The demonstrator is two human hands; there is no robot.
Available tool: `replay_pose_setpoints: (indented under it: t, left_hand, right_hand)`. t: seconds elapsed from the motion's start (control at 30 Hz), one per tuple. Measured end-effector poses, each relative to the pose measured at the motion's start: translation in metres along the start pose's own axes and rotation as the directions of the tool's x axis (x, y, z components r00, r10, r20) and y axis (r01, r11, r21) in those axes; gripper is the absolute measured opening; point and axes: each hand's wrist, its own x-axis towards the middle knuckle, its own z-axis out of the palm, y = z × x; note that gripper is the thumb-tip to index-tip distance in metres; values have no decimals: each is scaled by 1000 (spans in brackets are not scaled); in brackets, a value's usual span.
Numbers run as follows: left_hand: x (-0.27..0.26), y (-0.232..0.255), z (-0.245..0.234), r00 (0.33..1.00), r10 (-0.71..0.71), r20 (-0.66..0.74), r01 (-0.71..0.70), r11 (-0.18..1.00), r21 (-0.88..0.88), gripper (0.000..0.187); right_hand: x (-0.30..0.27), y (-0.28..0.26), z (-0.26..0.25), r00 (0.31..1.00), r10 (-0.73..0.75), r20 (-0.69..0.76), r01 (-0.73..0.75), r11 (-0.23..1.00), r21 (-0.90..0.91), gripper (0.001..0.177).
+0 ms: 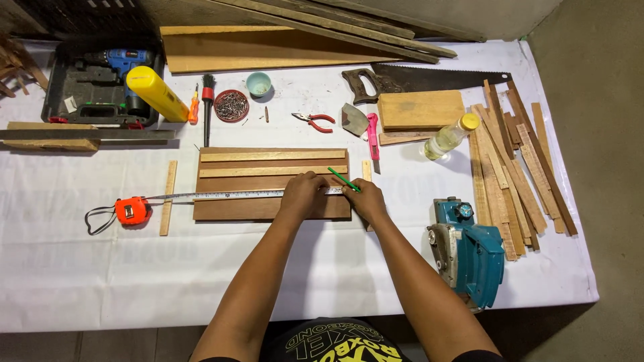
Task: Select and measure thin wooden slats on a workbench using a measuring tape and pencil.
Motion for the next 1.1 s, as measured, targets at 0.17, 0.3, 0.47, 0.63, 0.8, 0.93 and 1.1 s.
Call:
replay_pose_setpoints:
  t: [0.17, 0.3, 0.47, 0.63, 0.8, 0.93, 1.1]
  left_hand:
    - [-1, 11, -16, 998, -57, 28, 61, 988, -139, 12]
    - [-2, 7, -11, 997, -67, 38, 72, 984, -164, 13]
    - [-12, 5, -22, 996, 33, -87, -47, 985, -167, 14]
    - [-35, 1, -34, 938, 237, -252, -233, 971, 47, 13]
    - [-44, -22, -23, 952, 222, -209, -193, 969, 151, 12]
    - [-49, -38, -24, 929, 247, -276, -223, 968, 117, 13]
    - [-56, -45, -40, 941, 209, -265, -189, 977, 99, 8]
  right_hand:
    - [3, -1, 3, 999, -5, -35, 4, 1000, -26, 33]
    - [-1, -7, 3, 998, 3, -68, -6, 999, -54, 32]
    - [-6, -17, 2, 998, 3, -63, -7, 998, -69, 33]
    - [-15, -26, -2, 998, 16, -60, -20, 997, -73, 31]
    - [-14, -24, 0, 997, 60, -41, -63, 994, -88, 32]
    - [-16, -27, 0, 997, 64, -51, -69, 992, -103, 31]
    - [-17, -31, -1, 995, 77, -58, -82, 991, -102, 32]
